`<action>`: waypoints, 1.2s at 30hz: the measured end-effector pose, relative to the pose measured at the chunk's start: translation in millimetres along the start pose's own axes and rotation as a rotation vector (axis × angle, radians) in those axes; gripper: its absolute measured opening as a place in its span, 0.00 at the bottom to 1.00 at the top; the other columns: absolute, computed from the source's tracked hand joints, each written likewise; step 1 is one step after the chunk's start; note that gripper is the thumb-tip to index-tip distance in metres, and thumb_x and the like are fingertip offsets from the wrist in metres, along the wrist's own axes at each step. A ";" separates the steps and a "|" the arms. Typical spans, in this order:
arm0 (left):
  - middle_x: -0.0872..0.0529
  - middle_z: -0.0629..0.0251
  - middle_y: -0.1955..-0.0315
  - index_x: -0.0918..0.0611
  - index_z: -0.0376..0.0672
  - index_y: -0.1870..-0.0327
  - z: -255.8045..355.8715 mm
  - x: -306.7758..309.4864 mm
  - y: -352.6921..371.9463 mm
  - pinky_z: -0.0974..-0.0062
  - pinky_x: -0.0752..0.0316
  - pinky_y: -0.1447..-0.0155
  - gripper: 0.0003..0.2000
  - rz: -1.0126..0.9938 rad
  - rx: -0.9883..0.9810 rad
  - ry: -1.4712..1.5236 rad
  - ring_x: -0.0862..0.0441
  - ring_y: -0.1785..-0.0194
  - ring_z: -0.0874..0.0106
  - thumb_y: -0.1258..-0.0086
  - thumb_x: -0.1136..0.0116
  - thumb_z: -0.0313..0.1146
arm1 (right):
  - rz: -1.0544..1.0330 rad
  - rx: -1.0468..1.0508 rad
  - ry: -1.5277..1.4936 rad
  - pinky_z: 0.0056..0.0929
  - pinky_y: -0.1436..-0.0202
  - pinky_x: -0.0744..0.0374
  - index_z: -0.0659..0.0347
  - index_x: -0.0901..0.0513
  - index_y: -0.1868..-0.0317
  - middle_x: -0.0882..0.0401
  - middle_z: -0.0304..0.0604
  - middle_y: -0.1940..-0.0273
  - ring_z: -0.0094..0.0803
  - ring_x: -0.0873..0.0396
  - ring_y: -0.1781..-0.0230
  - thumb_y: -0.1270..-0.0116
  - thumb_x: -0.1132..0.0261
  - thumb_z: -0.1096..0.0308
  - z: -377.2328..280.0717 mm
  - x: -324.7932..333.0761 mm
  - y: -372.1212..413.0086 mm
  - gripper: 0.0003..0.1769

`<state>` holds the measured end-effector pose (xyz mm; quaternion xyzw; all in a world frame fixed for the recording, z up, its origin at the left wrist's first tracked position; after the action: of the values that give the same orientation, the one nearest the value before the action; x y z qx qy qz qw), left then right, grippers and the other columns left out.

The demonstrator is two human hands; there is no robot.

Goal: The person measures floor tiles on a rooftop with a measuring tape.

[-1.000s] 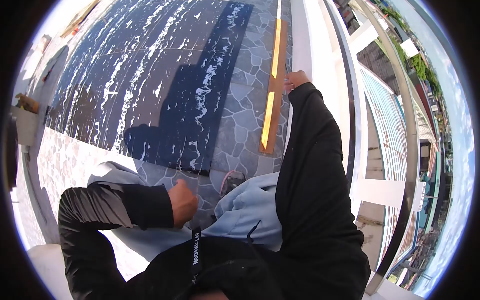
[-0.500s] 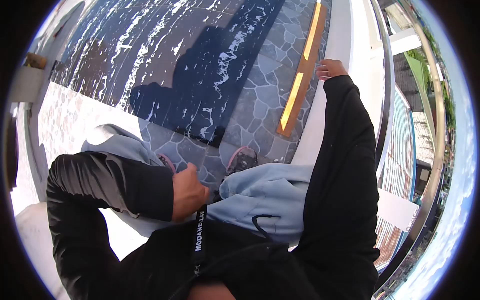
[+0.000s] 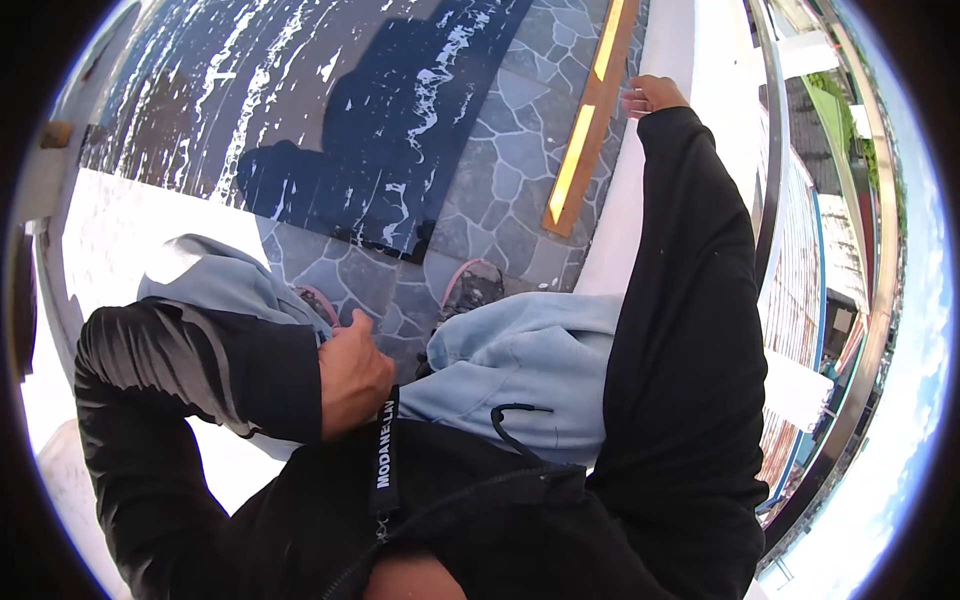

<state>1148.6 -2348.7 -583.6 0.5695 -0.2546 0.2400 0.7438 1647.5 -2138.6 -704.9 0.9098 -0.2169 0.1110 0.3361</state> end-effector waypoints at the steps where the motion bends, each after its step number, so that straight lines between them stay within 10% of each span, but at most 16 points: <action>1: 0.17 0.61 0.74 0.19 0.33 0.63 0.8 -2.2 -1.5 0.55 0.36 0.47 0.12 0.002 -0.004 0.001 0.18 0.67 0.61 0.38 0.48 0.34 | 0.002 -0.004 0.002 0.33 0.56 0.21 0.65 0.25 0.52 0.22 0.46 0.58 0.33 0.22 0.62 0.36 0.41 0.62 -0.4 -1.5 3.1 0.17; 15: 0.18 0.62 0.77 0.18 0.38 0.69 -24.3 27.8 6.7 0.61 0.34 0.59 0.12 -0.024 -0.149 0.156 0.19 0.72 0.65 0.44 0.43 0.39 | 0.068 -0.018 0.021 0.32 0.61 0.21 0.65 0.25 0.52 0.21 0.47 0.60 0.33 0.22 0.65 0.36 0.41 0.63 -2.9 -3.4 6.0 0.17; 25: 0.15 0.63 0.72 0.13 0.47 0.67 -106.7 41.2 -0.8 0.64 0.27 0.65 0.17 0.076 0.238 0.268 0.17 0.67 0.64 0.54 0.38 0.47 | 0.049 0.020 0.013 0.34 0.65 0.21 0.70 0.26 0.53 0.22 0.50 0.61 0.35 0.22 0.67 0.38 0.40 0.63 1.5 0.0 6.9 0.19; 36: 0.16 0.57 0.75 0.18 0.36 0.67 -82.3 25.3 -10.2 0.63 0.26 0.67 0.22 0.043 0.060 0.321 0.17 0.70 0.59 0.55 0.37 0.48 | 0.033 0.022 0.000 0.34 0.67 0.21 0.69 0.26 0.53 0.22 0.49 0.63 0.34 0.22 0.69 0.38 0.40 0.63 -2.5 -1.9 9.0 0.19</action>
<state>1183.0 -2269.6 -592.8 0.5401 -0.1373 0.3513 0.7523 1641.5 -2142.4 -698.6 0.9097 -0.2307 0.1189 0.3241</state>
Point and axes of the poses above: each hand's wrist, its own y-axis away from the middle knuckle, its own x-axis out of the back of the hand, z = x × y, the point moved 5 cm from there along -y, towards the middle knuckle
